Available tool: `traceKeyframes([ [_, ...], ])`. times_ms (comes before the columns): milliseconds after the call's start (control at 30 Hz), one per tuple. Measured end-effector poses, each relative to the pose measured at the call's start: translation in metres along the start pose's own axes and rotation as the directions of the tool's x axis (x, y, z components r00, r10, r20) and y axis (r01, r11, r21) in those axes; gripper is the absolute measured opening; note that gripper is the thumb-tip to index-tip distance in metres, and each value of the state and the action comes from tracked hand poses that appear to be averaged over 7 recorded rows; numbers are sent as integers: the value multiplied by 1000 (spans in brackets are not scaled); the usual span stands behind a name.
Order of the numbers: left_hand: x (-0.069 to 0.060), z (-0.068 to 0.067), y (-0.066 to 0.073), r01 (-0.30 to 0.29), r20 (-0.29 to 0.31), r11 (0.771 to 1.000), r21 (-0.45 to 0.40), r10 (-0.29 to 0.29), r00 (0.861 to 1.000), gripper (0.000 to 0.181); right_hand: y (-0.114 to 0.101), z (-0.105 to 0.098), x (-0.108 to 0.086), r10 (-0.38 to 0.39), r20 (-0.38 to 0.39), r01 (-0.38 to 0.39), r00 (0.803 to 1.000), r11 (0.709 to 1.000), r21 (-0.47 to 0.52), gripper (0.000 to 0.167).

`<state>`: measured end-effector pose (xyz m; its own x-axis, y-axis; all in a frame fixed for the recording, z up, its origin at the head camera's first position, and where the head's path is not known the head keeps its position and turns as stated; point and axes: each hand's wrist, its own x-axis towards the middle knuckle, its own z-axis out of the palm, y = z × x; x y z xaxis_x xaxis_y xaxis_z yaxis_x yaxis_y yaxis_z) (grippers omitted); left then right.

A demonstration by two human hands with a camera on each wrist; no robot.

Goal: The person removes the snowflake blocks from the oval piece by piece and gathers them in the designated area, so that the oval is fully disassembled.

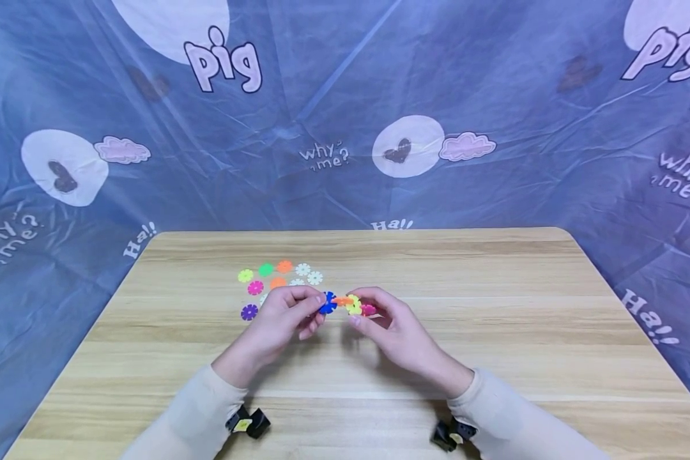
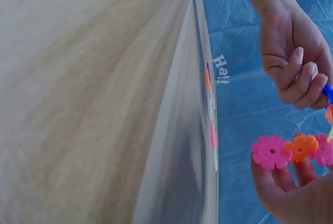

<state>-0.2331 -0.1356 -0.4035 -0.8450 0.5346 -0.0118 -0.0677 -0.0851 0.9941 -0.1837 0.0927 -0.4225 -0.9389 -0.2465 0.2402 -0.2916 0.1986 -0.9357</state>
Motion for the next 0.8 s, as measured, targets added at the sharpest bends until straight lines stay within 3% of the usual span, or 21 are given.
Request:
traceKeyframes([
  [300, 0, 5, -5, -3, -49, 1000, 15, 3, 999, 28, -1, 2, 1, 2, 6, -2, 1000, 1000, 16, 40],
  [467, 0, 3, -6, -3, -23, 999, -36, 2, 1000, 20, -1, 2, 1, 4, -2, -4, 1000, 1000, -2, 41],
  [800, 1, -1, -6, 23, -8, 998, -50, -23, 1000, 14, -1, 5, 2, 5, -27, -6, 1000, 1000, -30, 37],
])
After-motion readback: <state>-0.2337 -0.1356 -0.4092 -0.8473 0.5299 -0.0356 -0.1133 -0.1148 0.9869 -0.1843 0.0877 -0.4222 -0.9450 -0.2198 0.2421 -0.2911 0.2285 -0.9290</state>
